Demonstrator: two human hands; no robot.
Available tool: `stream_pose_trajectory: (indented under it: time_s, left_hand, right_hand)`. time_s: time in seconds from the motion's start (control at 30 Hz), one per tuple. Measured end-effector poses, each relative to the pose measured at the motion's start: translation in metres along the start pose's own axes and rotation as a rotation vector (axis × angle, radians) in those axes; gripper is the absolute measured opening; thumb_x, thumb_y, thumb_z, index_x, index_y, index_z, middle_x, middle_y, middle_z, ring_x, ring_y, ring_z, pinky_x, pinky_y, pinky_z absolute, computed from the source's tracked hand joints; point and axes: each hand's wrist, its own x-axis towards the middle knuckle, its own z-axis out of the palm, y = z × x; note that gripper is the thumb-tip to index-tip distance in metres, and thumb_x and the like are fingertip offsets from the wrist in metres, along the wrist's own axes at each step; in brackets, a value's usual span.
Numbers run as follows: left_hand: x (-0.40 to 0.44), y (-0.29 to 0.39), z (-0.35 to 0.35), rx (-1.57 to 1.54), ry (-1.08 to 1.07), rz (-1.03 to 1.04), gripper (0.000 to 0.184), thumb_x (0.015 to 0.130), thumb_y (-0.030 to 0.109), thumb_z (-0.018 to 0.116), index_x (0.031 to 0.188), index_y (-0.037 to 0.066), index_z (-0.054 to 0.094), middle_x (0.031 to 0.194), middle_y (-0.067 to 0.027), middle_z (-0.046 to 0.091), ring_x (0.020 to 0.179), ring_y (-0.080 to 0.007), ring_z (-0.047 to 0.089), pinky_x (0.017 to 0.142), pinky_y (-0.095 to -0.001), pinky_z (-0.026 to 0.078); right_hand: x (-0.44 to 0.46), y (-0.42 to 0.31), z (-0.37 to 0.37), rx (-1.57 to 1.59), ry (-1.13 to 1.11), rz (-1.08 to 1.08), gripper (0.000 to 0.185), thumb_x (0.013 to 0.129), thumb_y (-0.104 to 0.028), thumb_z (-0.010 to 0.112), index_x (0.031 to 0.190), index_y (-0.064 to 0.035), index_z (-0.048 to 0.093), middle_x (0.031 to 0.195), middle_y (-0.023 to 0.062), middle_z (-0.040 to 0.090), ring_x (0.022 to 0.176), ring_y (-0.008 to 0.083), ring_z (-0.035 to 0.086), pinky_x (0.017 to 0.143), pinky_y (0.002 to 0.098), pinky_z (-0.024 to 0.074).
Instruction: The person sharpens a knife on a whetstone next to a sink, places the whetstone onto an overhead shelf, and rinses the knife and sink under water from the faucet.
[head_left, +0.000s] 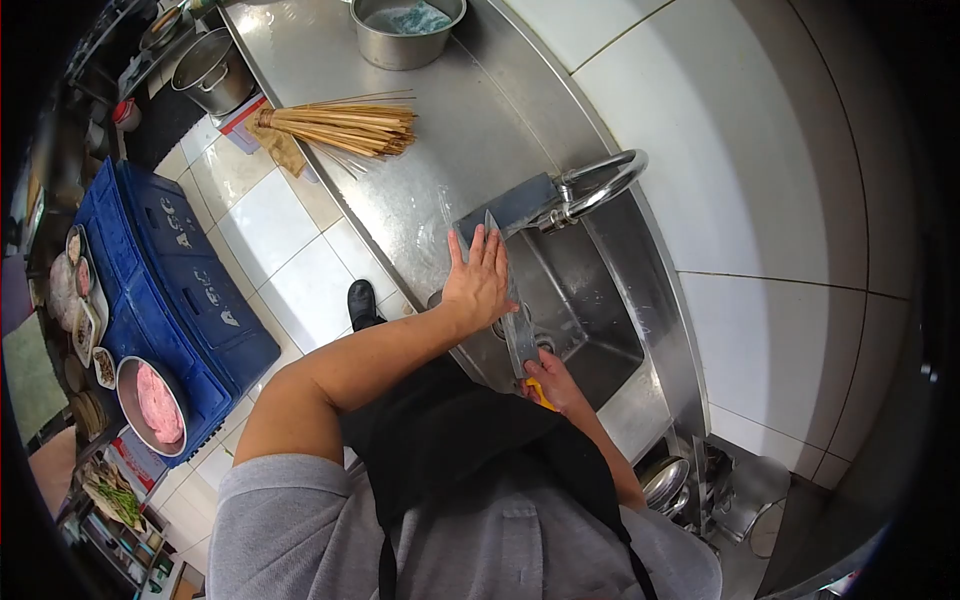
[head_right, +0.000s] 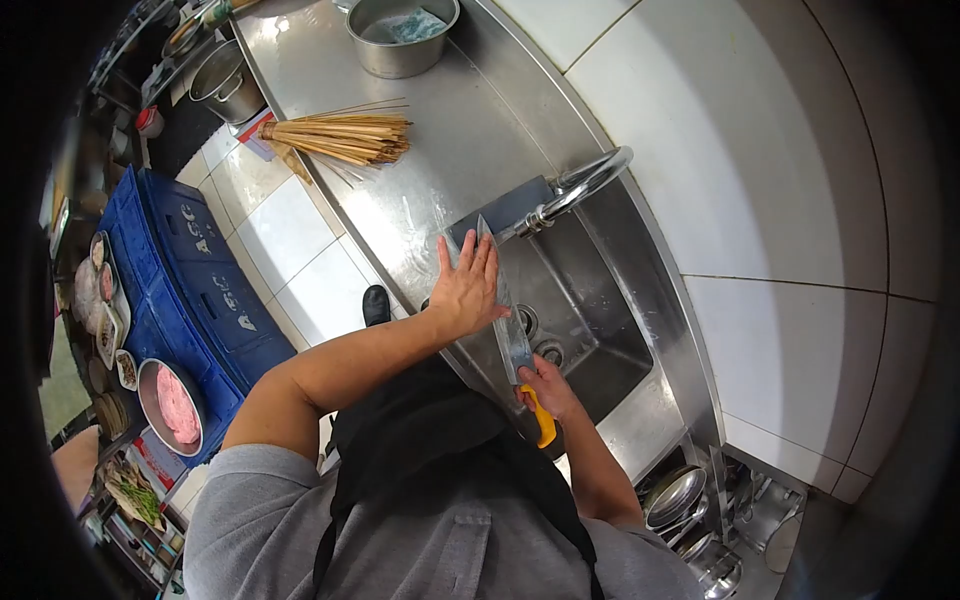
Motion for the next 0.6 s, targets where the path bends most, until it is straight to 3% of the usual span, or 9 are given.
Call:
stream_pose_trajectory:
  time_s: [0.37,0.43,0.47,0.53,0.57,0.6]
  left_hand:
    - [-0.009,0.000,0.007,-0.025,-0.002,0.006,0.109,0.087,0.068,0.064,0.159,-0.006,0.029,0.170,-0.0229,0.023,0.159,-0.0418,0.015,0.117,-0.0781,0.012]
    - [-0.007,0.000,0.006,-0.011,0.005,0.000,0.109,0.087,0.068,0.065,0.159,-0.006,0.030,0.170,-0.0229,0.022,0.158,-0.0424,0.015,0.117,-0.0780,0.011]
    - [-0.006,0.000,0.005,-0.017,0.003,0.003,0.109,0.087,0.068,0.065,0.159,-0.006,0.030,0.170,-0.0229,0.022,0.158,-0.0424,0.015,0.117,-0.0780,0.011]
    - [-0.007,0.000,0.000,-0.035,-0.005,-0.015,0.110,0.086,0.069,0.065,0.159,-0.005,0.030,0.170,-0.0235,0.022,0.158,-0.0430,0.015,0.117,-0.0780,0.011]
    - [-0.008,0.000,-0.002,-0.040,-0.009,-0.015,0.110,0.086,0.069,0.065,0.159,-0.005,0.030,0.170,-0.0235,0.022,0.158,-0.0430,0.015,0.117,-0.0780,0.011]
    - [-0.009,-0.001,-0.004,-0.053,-0.010,-0.022,0.111,0.086,0.070,0.065,0.159,-0.005,0.030,0.169,-0.0240,0.022,0.158,-0.0433,0.014,0.117,-0.0781,0.011]
  right_hand:
    - [0.004,0.002,-0.006,-0.083,0.032,0.099,0.020,0.108,-0.025,0.056,0.120,-0.0091,0.055,0.080,0.0067,0.065,0.057,0.0114,0.056,0.052,0.0263,0.0473]
    - [-0.003,-0.015,0.008,-0.302,0.209,0.034,0.042,0.103,-0.017,0.064,0.143,-0.0137,0.052,0.085,0.0080,0.065,0.059,0.0123,0.056,0.054,0.0284,0.0494]
    - [-0.008,-0.022,0.014,-0.303,0.213,0.039,0.042,0.103,-0.017,0.064,0.143,-0.0137,0.052,0.085,0.0080,0.065,0.059,0.0123,0.056,0.054,0.0284,0.0494]
    - [-0.018,-0.036,0.026,-0.474,0.284,0.027,0.075,0.096,-0.009,0.070,0.161,-0.0262,0.038,0.097,0.0094,0.068,0.062,0.0127,0.056,0.054,0.0308,0.0506]
    - [-0.021,-0.041,0.029,-0.475,0.283,0.034,0.075,0.096,-0.009,0.070,0.161,-0.0262,0.038,0.097,0.0094,0.068,0.062,0.0127,0.056,0.054,0.0308,0.0506]
    - [-0.022,-0.045,0.031,-0.527,0.267,0.032,0.081,0.094,-0.008,0.073,0.162,-0.0296,0.035,0.109,0.0085,0.069,0.066,0.0126,0.056,0.059,0.0312,0.0518]
